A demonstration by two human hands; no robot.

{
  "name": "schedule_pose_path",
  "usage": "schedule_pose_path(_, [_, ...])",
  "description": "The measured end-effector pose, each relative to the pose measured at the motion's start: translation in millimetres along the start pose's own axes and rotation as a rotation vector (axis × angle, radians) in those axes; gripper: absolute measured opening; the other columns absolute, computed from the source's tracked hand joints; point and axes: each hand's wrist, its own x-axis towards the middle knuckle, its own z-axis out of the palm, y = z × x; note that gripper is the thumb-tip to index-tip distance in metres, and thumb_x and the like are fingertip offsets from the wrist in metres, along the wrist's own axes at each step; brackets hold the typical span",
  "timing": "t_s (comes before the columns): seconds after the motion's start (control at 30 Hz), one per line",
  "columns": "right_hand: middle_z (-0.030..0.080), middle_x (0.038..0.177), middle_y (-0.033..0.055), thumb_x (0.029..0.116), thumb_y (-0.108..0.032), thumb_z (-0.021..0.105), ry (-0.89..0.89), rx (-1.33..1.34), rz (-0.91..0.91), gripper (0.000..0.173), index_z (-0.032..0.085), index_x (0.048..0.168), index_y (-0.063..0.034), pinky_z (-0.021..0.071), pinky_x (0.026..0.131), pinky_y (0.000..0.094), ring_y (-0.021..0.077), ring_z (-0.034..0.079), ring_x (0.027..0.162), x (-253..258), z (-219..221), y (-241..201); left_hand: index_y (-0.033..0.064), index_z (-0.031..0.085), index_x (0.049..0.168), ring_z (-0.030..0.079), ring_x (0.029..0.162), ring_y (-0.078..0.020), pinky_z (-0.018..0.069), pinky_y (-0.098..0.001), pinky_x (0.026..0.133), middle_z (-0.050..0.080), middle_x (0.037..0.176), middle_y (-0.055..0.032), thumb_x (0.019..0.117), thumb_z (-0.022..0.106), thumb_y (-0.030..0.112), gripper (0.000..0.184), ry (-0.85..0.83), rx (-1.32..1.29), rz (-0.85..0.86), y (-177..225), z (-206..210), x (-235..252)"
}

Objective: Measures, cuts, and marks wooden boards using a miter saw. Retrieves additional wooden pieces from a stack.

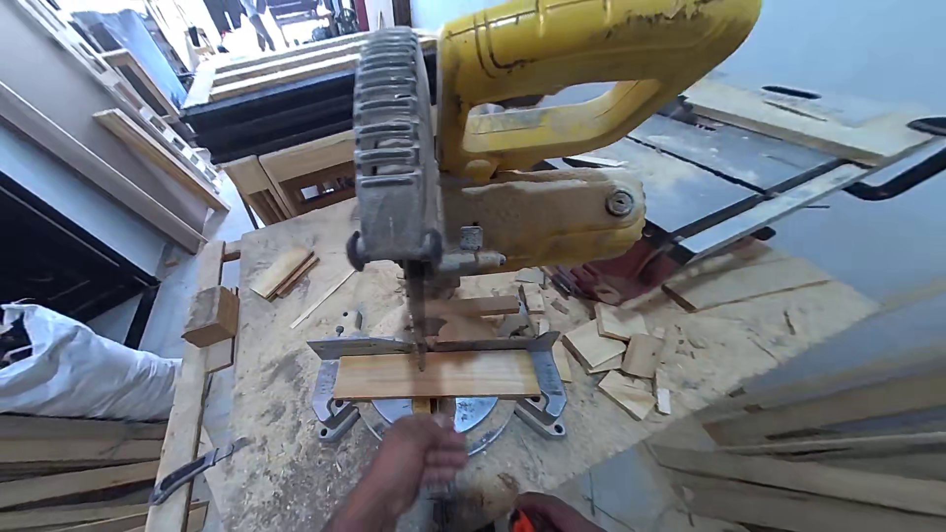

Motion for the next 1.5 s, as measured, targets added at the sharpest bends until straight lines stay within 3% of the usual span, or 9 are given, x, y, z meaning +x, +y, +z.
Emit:
schedule_pose_path(0.13, [0.067,0.122,0.0167,0.0827,-0.033,0.084,0.037,-0.191,-0.127,0.062,0.065,0.137,-0.011,0.0554,0.096,0.0458,0.0284,0.066,0.11,26,26,-35,-0.0005,0.065,0.126,0.073,0.096,-0.021,0.0597,-0.0394,0.092,0.075,0.107,-0.0126,0.0984,0.067,0.013,0.031,-0.245,0.334,0.07,-32,-6,-39])
schedule_pose_path(0.33, [0.066,0.124,0.0119,0.0753,-0.033,0.09,-0.048,-0.248,-0.168,0.073,0.058,0.137,-0.0094,0.0552,0.098,0.0439,0.0235,0.066,0.111,67,48,-65,-0.003,0.065,0.117,0.073,0.087,-0.026,0.0618,-0.0421,0.083,0.073,0.1,-0.0174,0.0877,0.074,0.003,0.031,-0.032,0.027,0.215,-50,-40,-48])
schedule_pose_path(0.43, [0.066,0.121,0.0085,0.0725,-0.04,0.089,-0.046,-0.246,-0.216,0.07,0.062,0.131,-0.0135,0.057,0.093,0.0431,0.0207,0.066,0.107,89,52,-66,0.0031,0.062,0.107,0.068,0.076,-0.0179,0.0584,-0.0366,0.073,0.069,0.088,-0.008,0.0743,0.086,0.016,0.043,-0.052,0.182,0.304,-45,-69,-37])
schedule_pose_path(0.6, [0.064,0.126,0.0158,0.0788,-0.031,0.082,0.244,-0.275,-0.115,0.059,0.064,0.13,-0.0066,0.055,0.097,0.0479,0.0276,0.065,0.112,113,-14,-59,-0.0021,0.063,0.115,0.067,0.081,-0.0201,0.0581,-0.0397,0.073,0.068,0.097,-0.0117,0.1022,0.058,0.027,0.032,0.406,0.366,0.407,9,-130,-5])
schedule_pose_path(0.73, [0.064,0.123,0.0144,0.08,-0.029,0.083,0.598,-0.347,-0.01,0.048,0.069,0.122,-0.0111,0.0565,0.089,0.0536,0.0296,0.066,0.106,107,-89,-3,0.007,0.074,0.104,0.069,0.086,-0.0209,0.0554,-0.0481,0.083,0.073,0.093,-0.0072,0.0997,0.062,0.033,0.028,0.743,0.617,0.316,26,-165,24])
schedule_pose_path(1.0, [0.059,0.13,0.0111,0.0775,-0.023,0.084,0.678,-0.401,-0.013,0.043,0.068,0.116,-0.0126,0.0585,0.087,0.0483,0.0258,0.064,0.107,126,-101,35,0.0164,0.079,0.098,0.071,0.094,-0.0219,0.0556,-0.0524,0.087,0.075,0.098,-0.0043,0.0967,0.063,0.043,0.031,0.846,0.845,0.202,31,-146,43])
schedule_pose_path(1.17, [0.054,0.143,0.0118,0.0841,-0.026,0.08,0.626,-0.434,-0.038,0.043,0.067,0.124,-0.0133,0.0565,0.094,0.047,0.0261,0.062,0.118,130,-85,37,0.0168,0.074,0.121,0.064,0.118,-0.0342,0.0512,-0.0587,0.099,0.068,0.125,-0.014,0.0949,0.069,0.032,0.031,0.902,1.028,0.349,32,-138,38])
schedule_pose_path(1.37, [0.041,0.16,0.0105,0.0872,-0.039,0.076,0.602,-0.566,-0.07,0.049,0.066,0.13,-0.0173,0.0515,0.104,0.0509,0.0296,0.055,0.134,127,-86,45,0.0267,0.081,0.102,0.062,0.114,-0.0313,0.0488,-0.0537,0.09,0.071,0.116,-0.0055,0.094,0.067,0.022,0.017,0.826,1.42,0.569,28,-105,50])
schedule_pose_path(1.5, [0.062,0.137,0.0093,0.0945,-0.035,0.07,0.74,-0.487,-0.362,0.038,0.07,0.125,-0.0121,0.0563,0.1,0.0475,0.0247,0.063,0.122,65,-74,-28,0.0248,0.081,0.101,0.064,0.108,-0.0304,0.0488,-0.0533,0.09,0.073,0.109,-0.0048,0.0955,0.066,0.022,0.016,0.751,1.455,0.64,26,-89,61])
